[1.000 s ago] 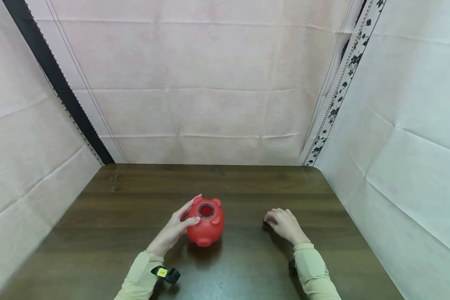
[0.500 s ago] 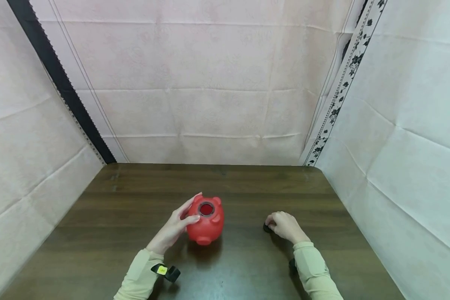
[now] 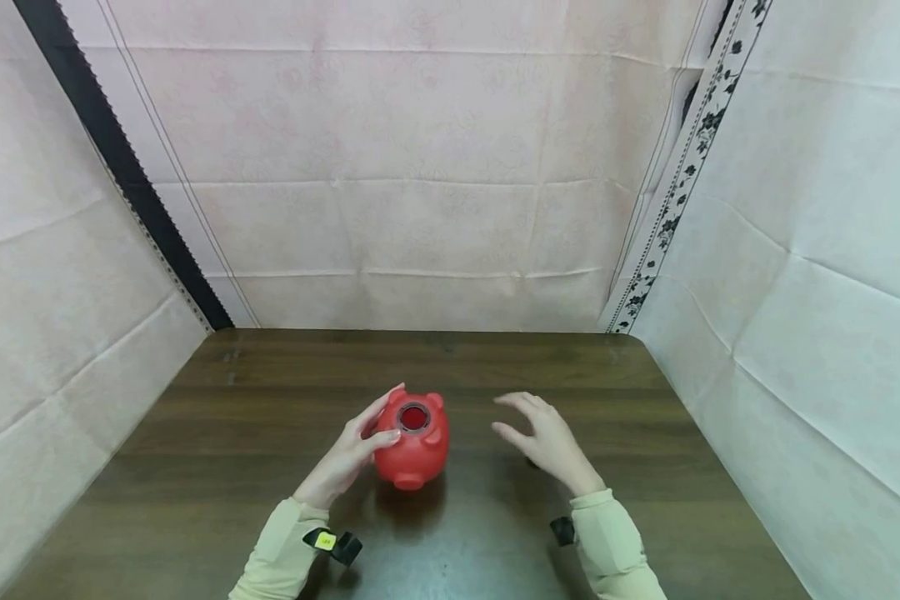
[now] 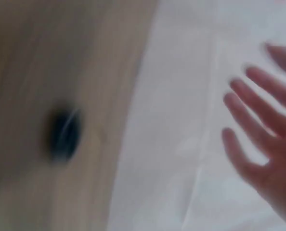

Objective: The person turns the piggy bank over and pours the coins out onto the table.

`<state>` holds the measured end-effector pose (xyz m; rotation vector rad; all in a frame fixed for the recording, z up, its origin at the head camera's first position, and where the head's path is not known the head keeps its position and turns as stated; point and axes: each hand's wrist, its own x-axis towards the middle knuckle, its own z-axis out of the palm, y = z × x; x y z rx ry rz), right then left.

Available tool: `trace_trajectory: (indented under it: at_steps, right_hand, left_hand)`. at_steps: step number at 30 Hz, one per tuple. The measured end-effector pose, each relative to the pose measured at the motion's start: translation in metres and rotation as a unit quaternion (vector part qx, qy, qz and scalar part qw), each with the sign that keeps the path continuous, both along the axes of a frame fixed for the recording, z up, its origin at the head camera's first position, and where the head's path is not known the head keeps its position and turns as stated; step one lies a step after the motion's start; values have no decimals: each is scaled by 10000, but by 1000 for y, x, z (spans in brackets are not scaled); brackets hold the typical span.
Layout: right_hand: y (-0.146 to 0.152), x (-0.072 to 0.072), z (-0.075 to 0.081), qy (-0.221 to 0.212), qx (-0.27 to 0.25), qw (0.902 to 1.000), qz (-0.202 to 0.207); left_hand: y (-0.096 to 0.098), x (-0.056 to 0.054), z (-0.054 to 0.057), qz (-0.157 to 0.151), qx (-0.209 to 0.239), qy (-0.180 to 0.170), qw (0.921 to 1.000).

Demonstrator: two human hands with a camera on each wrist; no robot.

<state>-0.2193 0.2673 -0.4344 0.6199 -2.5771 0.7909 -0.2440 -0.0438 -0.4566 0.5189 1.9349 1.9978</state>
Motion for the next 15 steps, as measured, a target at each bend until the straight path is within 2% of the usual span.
trace_trajectory:
  at_steps: [2, 4, 8, 10, 12, 15]
  right_hand:
    - [-17, 4, 9, -327, -617, 9972, 248]
    - [-33, 7, 14, -787, -1070, 9896, 550]
    - [-60, 8, 17, -1724, -1636, 9658, 1040]
    - [-68, 8, 16, -2085, -1806, 9546, 1124]
    - [-74, 7, 14, -2266, -1967, 9474, 1114]
    - [-79, 8, 12, -2294, -2114, 9453, 949]
  left_hand:
    - [2, 0, 2, -5, 50, 81, 10000]
    - [4, 0, 3, 2, 81, 177, 9998]
    - [10, 1, 5, 29, 96, 330, 9994]
    - [13, 2, 5, -27, 116, 369, 9992]
    - [15, 4, 5, -87, 140, 399, 9991]
    - [17, 5, 5, -127, 155, 411, 9990]
